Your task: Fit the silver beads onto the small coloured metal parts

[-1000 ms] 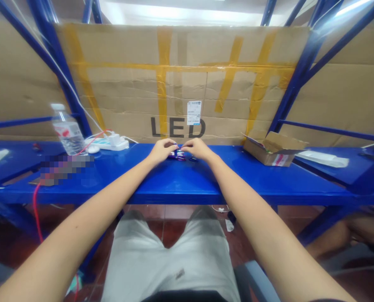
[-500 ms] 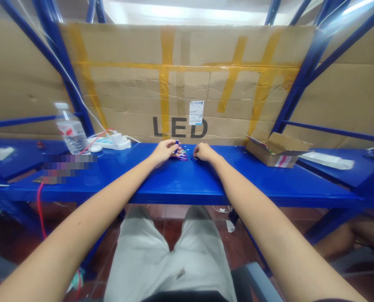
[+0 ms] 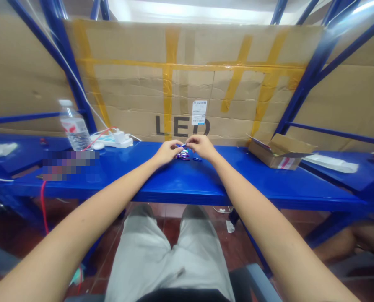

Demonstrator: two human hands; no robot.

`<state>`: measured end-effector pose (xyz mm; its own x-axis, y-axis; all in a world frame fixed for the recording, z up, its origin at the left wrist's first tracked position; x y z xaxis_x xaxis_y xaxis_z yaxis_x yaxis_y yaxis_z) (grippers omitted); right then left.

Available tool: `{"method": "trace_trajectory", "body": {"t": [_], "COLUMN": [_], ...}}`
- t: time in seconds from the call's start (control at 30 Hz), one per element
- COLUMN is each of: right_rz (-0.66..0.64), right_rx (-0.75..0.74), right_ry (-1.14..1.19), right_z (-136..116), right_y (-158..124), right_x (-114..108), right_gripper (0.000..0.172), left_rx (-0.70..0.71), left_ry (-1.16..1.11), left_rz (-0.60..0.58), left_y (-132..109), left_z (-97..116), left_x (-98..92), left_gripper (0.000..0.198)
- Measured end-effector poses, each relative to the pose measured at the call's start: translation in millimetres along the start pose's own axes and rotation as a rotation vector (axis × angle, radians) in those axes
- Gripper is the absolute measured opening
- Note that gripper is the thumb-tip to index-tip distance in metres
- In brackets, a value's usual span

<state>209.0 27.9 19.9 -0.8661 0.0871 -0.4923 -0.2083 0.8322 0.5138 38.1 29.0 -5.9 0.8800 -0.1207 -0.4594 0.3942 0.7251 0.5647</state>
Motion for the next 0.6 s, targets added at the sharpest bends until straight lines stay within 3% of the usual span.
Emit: {"method": "trace_trajectory", "body": {"t": [0.2,0.37,0.6], "right_rz": [-0.021,-0.034,-0.108], "right_rx": [-0.073,-0.097,-0.040], "right_ry": [-0.112,-0.164,-0.176], "right_z": [0.2,-1.6,0.6], "right_y": [-2.1,-4.7,-6.9], "right_x": [0.8,2.8,2.1], "right_gripper": [0.010,0.013,0.014], "left_rx": [0.104,0.032,0.135], "left_ry": [0.142,0.230,0.307], "left_rz": [0.007,-0.032,0.002], "left_y": [-0.8,-0.3,-3.3], "left_z": [3.9,2.0,8.4], "left_x": [0.6,1.0,1.1], "left_gripper": [0.020,0.038,0.023]}}
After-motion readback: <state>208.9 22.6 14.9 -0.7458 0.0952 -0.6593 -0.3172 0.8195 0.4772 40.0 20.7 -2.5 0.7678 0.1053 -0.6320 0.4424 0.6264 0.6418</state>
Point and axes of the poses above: each hand's wrist, its own y-axis towards the middle knuckle, its own x-axis out of the palm, z = x × y, the point moved 4 cm from there along y, towards the middle knuckle, and after that the axes turned 7 degrees about x, right-handed, at the moved point
